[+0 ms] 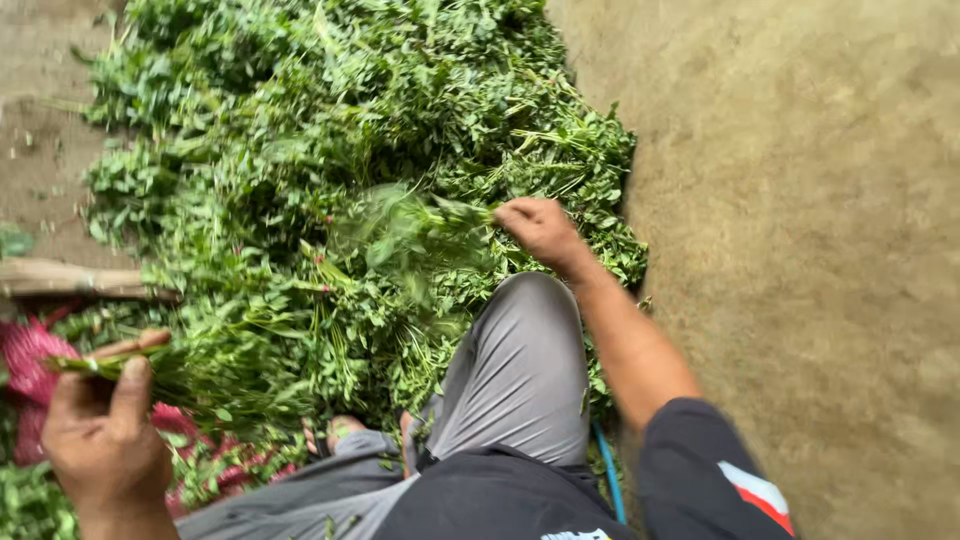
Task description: The person sits on the floor and repeatedly picks up bunches of leafy greens, aligns the stems, and places them into a growing pile. The person also removes stray leaves and adjusts the bundles by hand.
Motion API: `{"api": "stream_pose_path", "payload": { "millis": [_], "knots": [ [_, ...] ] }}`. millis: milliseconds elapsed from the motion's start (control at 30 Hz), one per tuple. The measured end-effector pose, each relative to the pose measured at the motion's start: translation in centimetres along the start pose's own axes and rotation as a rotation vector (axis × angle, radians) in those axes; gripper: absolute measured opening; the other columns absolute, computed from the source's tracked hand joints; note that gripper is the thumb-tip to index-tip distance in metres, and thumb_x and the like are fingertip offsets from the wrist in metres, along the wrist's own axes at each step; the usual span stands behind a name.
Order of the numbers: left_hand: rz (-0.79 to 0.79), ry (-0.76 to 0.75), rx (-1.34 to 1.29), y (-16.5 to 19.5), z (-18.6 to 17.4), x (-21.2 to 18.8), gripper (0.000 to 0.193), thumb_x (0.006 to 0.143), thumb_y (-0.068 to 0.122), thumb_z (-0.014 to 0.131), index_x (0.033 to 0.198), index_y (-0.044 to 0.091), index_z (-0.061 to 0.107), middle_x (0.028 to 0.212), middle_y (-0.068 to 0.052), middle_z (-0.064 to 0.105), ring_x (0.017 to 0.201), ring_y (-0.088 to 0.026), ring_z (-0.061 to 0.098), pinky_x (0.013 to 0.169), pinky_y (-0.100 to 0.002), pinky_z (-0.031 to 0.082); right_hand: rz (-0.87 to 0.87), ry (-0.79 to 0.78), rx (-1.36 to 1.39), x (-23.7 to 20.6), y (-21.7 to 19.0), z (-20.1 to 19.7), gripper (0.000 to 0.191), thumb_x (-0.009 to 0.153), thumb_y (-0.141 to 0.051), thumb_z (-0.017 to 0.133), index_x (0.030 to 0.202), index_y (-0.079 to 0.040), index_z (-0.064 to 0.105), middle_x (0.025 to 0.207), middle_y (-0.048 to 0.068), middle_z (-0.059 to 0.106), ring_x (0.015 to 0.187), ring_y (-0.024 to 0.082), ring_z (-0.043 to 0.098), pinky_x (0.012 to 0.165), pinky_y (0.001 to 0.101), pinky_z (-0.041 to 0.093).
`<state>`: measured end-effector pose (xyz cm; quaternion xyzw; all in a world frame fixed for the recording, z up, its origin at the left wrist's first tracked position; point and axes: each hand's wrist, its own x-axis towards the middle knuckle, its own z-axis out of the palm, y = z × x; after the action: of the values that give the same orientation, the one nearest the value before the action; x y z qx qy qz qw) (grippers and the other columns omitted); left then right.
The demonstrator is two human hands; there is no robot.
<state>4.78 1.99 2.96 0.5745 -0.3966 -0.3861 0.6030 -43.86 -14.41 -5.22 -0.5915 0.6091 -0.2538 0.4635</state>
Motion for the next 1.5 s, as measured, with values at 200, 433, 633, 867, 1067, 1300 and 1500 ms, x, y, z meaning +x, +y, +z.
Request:
{"api": "stream_pose_path", "payload": {
  "millis": [200,433,633,867,1067,1300,1500],
  "knots": [
    [-0.106,0.018,-0.106,-1.1,-2.1,-0.1,0.015,0.117,0.003,0.057,0.13,-0.004,0.054,0.119,-0.02,0.071,0.106,-0.022,0.071,0.095,-0.034,0.057,-0.075,-0.403,-0.537,2.0,0.5,4.7,0.038,0.098,-0.045,0.063,0.108,-0.011,0.077,0.095,0.011,0.075,0.084,0.026,0.069,0.076,0.0433,0.055],
    [-0.108,0.017,0.036,-4.0,-3.5,-0.5,0.015,0.117,-0.003,0.053,0.131,-0.007,0.054,0.119,-0.021,0.07,0.114,-0.024,0.068,0.107,-0.032,0.053,0.121,-0.431,-0.645,5.2,4.7,-4.5,0.048,0.083,-0.048,0.081,0.115,-0.013,0.076,0.113,0.012,0.074,0.098,0.024,0.067,0.091,0.0437,0.051],
    [-0.183,0.062,0.043,-4.0,-3.0,-0.3,0.019,0.115,0.0,0.055,0.133,-0.007,0.055,0.118,-0.018,0.069,0.116,-0.022,0.069,0.11,-0.033,0.053,0.18,0.449,-0.532,9.6,5.8,-8.6,0.042,0.097,-0.03,0.062,0.135,-0.012,0.064,0.13,0.021,0.064,0.118,0.04,0.059,0.1,0.0478,0.045],
    [-0.208,0.081,0.129,-3.0,-2.3,-0.5,0.021,0.114,0.0,0.055,0.134,-0.007,0.056,0.118,-0.017,0.07,0.12,-0.022,0.067,0.109,-0.033,0.052,0.639,0.562,-0.547,10.1,5.9,-7.4,0.041,0.102,-0.045,0.065,0.122,-0.01,0.065,0.135,0.026,0.061,0.119,0.046,0.06,0.101,0.0561,0.048],
    [-0.173,0.046,0.151,-1.6,-0.6,-0.1,0.013,0.117,-0.001,0.056,0.129,-0.006,0.054,0.119,-0.018,0.071,0.114,-0.019,0.068,0.109,-0.031,0.052,0.193,0.762,0.443,4.7,8.7,-9.0,0.044,0.082,0.0,0.077,0.117,-0.01,0.052,0.108,0.013,0.065,0.095,0.028,0.064,0.082,0.0448,0.054],
    [-0.134,-0.01,0.227,-0.4,0.2,0.0,0.018,0.113,-0.001,0.054,0.13,-0.007,0.055,0.12,-0.02,0.069,0.115,-0.022,0.068,0.105,-0.031,0.054,0.109,0.66,0.961,-2.6,10.6,-12.8,0.037,0.09,0.007,0.068,0.123,-0.006,0.059,0.108,0.006,0.066,0.101,0.023,0.065,0.092,0.0407,0.057],
    [-0.048,0.025,0.007,-4.1,-3.6,-1.2,0.011,0.117,-0.006,0.052,0.126,-0.011,0.051,0.12,-0.028,0.067,0.11,-0.03,0.069,0.104,-0.04,0.059,0.069,0.757,0.777,-5.5,10.5,-16.8,0.018,0.1,-0.001,0.066,0.118,-0.005,0.067,0.109,0.007,0.069,0.1,0.019,0.067,0.094,0.0357,0.054]
  ]
}}
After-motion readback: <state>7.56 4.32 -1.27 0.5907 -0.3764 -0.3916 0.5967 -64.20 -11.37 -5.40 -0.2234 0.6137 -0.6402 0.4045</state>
